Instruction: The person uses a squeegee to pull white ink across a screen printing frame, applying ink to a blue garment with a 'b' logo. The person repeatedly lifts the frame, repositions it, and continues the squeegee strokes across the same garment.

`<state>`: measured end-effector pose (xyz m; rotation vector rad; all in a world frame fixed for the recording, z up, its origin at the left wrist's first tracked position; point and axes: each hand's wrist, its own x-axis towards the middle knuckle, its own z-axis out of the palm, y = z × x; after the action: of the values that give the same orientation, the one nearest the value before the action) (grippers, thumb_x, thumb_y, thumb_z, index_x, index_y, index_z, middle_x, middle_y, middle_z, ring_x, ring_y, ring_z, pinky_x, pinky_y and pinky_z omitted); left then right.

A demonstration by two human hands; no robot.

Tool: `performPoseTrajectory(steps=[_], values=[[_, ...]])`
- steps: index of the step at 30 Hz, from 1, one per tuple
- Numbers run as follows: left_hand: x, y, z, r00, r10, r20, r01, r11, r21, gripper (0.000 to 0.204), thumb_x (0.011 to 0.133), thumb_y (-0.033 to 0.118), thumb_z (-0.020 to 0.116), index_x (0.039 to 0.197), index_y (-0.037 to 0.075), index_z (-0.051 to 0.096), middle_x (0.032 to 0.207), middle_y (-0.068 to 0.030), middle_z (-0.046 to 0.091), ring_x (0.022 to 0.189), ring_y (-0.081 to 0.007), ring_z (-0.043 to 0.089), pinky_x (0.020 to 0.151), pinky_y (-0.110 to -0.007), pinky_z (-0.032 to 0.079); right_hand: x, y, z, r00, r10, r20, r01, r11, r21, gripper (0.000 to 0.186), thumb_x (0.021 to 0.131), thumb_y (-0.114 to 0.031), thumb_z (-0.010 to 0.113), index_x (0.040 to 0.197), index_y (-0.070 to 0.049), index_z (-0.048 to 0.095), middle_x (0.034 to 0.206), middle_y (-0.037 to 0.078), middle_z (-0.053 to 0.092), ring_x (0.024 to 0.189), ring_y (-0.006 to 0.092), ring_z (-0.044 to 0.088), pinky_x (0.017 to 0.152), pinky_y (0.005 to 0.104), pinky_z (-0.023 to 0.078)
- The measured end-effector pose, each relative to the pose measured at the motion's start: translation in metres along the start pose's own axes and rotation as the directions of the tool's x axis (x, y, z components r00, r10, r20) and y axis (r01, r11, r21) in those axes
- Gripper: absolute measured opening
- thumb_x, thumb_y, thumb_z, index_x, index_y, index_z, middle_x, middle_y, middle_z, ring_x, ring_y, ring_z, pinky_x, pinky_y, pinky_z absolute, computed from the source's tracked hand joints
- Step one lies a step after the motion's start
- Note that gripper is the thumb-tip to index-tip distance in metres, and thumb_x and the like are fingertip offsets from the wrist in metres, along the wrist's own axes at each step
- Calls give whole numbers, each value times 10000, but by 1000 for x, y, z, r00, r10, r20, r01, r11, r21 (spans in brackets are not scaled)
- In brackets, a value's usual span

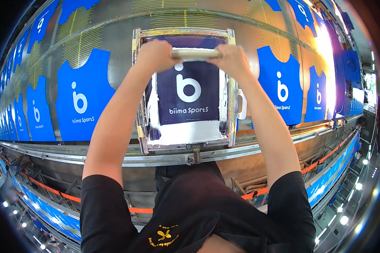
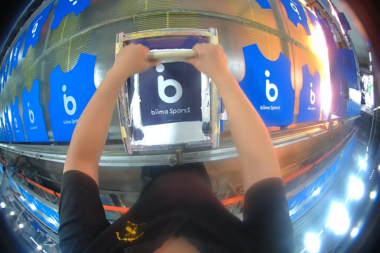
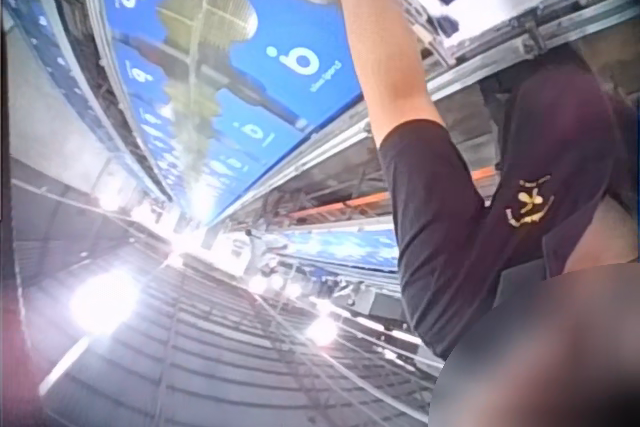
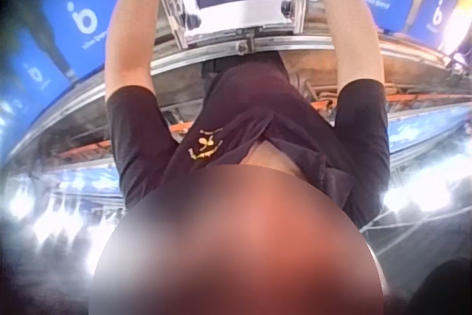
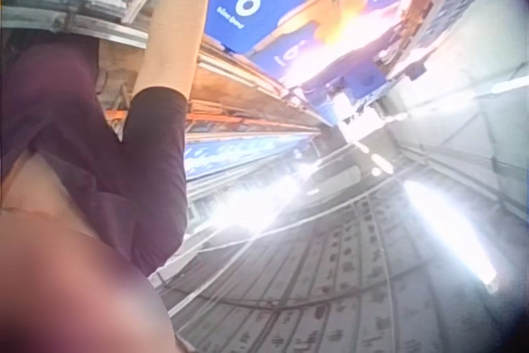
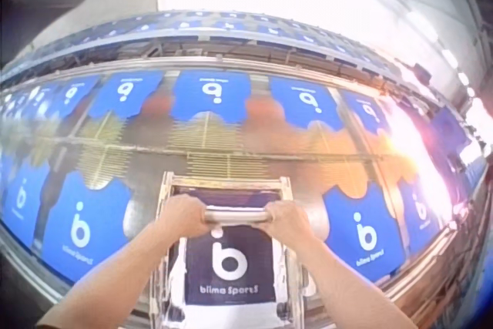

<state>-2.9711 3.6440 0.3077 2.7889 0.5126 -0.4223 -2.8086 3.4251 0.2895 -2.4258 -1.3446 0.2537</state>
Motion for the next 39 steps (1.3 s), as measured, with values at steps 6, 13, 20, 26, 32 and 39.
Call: performPoseTrajectory(steps=[6, 13, 20, 26, 32, 39], values=[[-21, 6, 50, 994, -66, -92, 55, 992, -110, 418, 818, 546, 801, 856, 130, 815, 834, -112, 777, 835, -344, 758, 749, -470, 600, -31, 6, 39, 992, 116, 48, -117, 993, 0, 353, 793, -425, 899, 941, -124, 788, 852, 97, 751, 867, 337, 714, 786, 470, 555], [-199, 73, 108, 991, -105, -77, 80, 957, -280, 330, 771, 382, 843, 1013, 165, 788, 935, -77, 758, 904, -327, 741, 768, -470, 596, -215, -45, 40, 991, -120, -62, 123, 991, 53, 384, 587, -171, 931, 920, -123, 747, 871, 39, 724, 864, 291, 668, 845, 429, 504], [-202, 86, 92, 998, 60, -33, -64, 988, -140, 436, 852, 553, 804, 866, 118, 780, 854, -85, 725, 836, -330, 725, 720, -487, 565, -224, -35, 15, 993, -115, 25, 111, 986, 123, 345, 745, -383, 913, 844, -108, 731, 805, 63, 708, 844, 292, 677, 803, 432, 471], [-155, 87, 105, 969, 43, 242, -12, 992, -125, 678, 723, 766, 800, 873, 105, 799, 753, -104, 732, 779, -325, 744, 722, -454, 583, -194, -26, 17, 864, 161, 477, -198, 980, 28, 719, 707, -759, 831, 842, -59, 737, 846, 123, 745, 849, 337, 736, 721, 489, 548], [-124, 65, 84, 819, 104, 564, 86, 950, -300, 722, 637, 659, 901, 967, 20, 839, 864, -195, 781, 825, -364, 745, 773, -459, 578, -168, -17, 15, 761, 157, 629, -351, 915, 197, 656, 826, -689, 800, 941, -44, 781, 898, 148, 765, 903, 301, 736, 797, 434, 565], [-59, 22, 10, 959, 163, 231, -118, 973, -197, 713, 731, 743, 802, 1042, 101, 816, 977, -163, 793, 959, -379, 752, 856, -472, 587, -153, 60, 4, 770, 628, -117, -496, 704, 508, 448, 1059, -423, 683, 1110, 17, 750, 927, 66, 732, 857, 133, 636, 785, 318, 518]])
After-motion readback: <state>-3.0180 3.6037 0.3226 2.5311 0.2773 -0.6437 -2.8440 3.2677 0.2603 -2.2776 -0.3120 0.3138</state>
